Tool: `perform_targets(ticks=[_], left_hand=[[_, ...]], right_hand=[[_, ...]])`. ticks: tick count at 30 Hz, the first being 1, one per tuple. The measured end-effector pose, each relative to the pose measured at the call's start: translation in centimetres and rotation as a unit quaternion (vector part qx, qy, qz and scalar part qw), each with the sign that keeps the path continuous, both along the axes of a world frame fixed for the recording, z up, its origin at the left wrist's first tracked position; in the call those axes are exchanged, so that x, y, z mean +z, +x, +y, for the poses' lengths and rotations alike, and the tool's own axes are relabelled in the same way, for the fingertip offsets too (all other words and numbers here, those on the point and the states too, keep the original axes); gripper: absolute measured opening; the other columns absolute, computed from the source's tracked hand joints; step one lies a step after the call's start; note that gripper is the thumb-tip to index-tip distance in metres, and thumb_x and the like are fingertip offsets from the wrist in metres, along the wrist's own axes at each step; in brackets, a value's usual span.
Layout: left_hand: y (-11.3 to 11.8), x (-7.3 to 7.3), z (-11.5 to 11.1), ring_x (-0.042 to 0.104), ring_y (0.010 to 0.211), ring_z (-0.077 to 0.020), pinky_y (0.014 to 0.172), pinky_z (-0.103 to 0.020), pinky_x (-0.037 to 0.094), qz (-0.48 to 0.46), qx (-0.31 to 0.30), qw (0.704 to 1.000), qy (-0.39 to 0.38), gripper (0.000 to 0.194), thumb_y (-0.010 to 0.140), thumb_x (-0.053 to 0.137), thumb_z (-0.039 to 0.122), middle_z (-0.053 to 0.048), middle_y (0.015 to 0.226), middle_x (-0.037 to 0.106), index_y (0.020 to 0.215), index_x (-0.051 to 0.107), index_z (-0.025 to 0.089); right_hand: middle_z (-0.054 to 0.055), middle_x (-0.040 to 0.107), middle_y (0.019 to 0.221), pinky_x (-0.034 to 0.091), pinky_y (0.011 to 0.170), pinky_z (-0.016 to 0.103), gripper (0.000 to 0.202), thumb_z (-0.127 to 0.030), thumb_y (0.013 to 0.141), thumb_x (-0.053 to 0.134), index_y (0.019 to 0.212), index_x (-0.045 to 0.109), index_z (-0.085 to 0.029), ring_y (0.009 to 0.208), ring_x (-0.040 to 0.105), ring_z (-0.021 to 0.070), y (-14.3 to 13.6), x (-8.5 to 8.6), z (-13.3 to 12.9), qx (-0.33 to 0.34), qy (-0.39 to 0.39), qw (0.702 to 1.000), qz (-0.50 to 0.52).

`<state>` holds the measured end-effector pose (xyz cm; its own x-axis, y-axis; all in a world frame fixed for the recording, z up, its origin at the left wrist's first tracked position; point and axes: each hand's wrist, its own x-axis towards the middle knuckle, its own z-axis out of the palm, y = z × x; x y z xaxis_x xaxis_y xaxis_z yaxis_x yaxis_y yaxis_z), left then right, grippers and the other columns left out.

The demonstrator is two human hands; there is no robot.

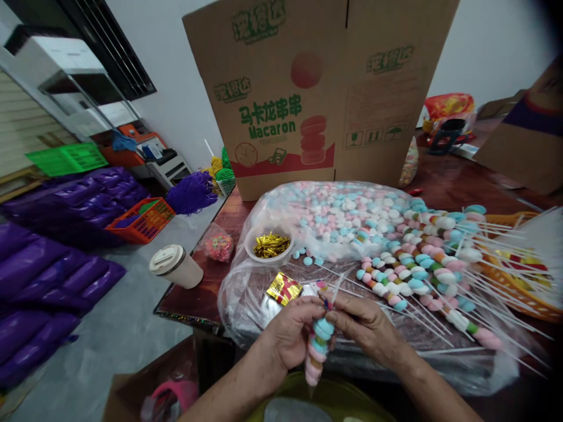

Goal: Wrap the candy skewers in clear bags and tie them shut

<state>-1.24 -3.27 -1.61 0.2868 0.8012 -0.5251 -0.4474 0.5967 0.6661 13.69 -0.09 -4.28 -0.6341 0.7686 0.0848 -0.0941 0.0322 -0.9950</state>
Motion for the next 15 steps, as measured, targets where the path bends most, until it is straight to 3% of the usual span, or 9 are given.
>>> perform_targets(ticks=[3,5,7,11,13,15], left_hand=[[0.4,0.2,-0.4,0.041,0.037,-0.0076,0.038,-0.019,0.031,0.156,0.059,0.983,0.081,0.022,0.068,0.06,0.037,0.004,0.047,0.049,0.072,0.057,0.015],[0.6,0.2,-0.6,0.043,0.047,-0.0071,0.047,-0.019,0.037,0.259,0.095,0.943,0.186,0.023,0.07,0.06,0.038,0.003,0.053,0.049,0.068,0.058,0.014],[0.9,0.2,-0.8,0.045,0.054,-0.0075,0.053,-0.018,0.039,0.303,0.113,0.914,0.245,0.024,0.071,0.06,0.037,0.002,0.056,0.05,0.064,0.058,0.014],[1.4,0.1,-0.9,0.03,0.031,-0.0047,0.031,-0.016,0.024,0.217,0.098,0.966,0.104,0.026,0.072,0.055,0.044,0.008,0.042,0.039,0.072,0.053,0.018],[1.5,0.1,-0.9,0.026,0.026,-0.0039,0.027,-0.015,0.018,0.158,0.09,0.982,0.051,0.026,0.067,0.058,0.043,0.009,0.039,0.037,0.07,0.049,0.018],[1.5,0.0,-0.9,0.029,0.025,-0.0035,0.026,-0.014,0.02,0.121,0.082,0.989,0.038,0.027,0.061,0.064,0.038,0.009,0.039,0.039,0.066,0.047,0.018]], right_hand=[[-0.006,0.045,0.053,0.04,0.046,0.02,0.046,-0.037,0.077,0.062,0.119,0.056,-0.018,0.046,0.043,0.0077,-0.2,-0.4,-0.2,-0.094,-0.022,0.995,-0.016],[-0.008,0.036,0.047,0.032,0.039,0.018,0.044,-0.04,0.077,0.061,0.114,0.059,-0.015,0.041,0.034,0.0061,-0.4,-0.7,-0.4,-0.105,-0.045,0.993,-0.018],[-0.007,0.039,0.047,0.031,0.039,0.019,0.034,-0.039,0.079,0.058,0.102,0.065,-0.014,0.04,0.035,0.0066,-0.5,-0.8,-0.7,-0.106,-0.007,0.994,-0.025],[-0.001,0.058,0.058,0.042,0.047,0.021,0.021,-0.029,0.081,0.056,0.094,0.07,-0.02,0.047,0.049,0.0101,-0.2,0.0,-1.0,-0.136,0.192,0.971,-0.052],[0.001,0.063,0.064,0.046,0.053,0.022,0.022,-0.024,0.083,0.053,0.098,0.069,-0.023,0.053,0.055,0.0116,0.1,0.5,-1.1,-0.105,0.254,0.96,-0.051],[0.001,0.066,0.068,0.047,0.057,0.022,0.024,-0.019,0.085,0.05,0.1,0.068,-0.025,0.057,0.059,0.0121,0.4,0.8,-1.0,-0.062,0.286,0.955,-0.049]])
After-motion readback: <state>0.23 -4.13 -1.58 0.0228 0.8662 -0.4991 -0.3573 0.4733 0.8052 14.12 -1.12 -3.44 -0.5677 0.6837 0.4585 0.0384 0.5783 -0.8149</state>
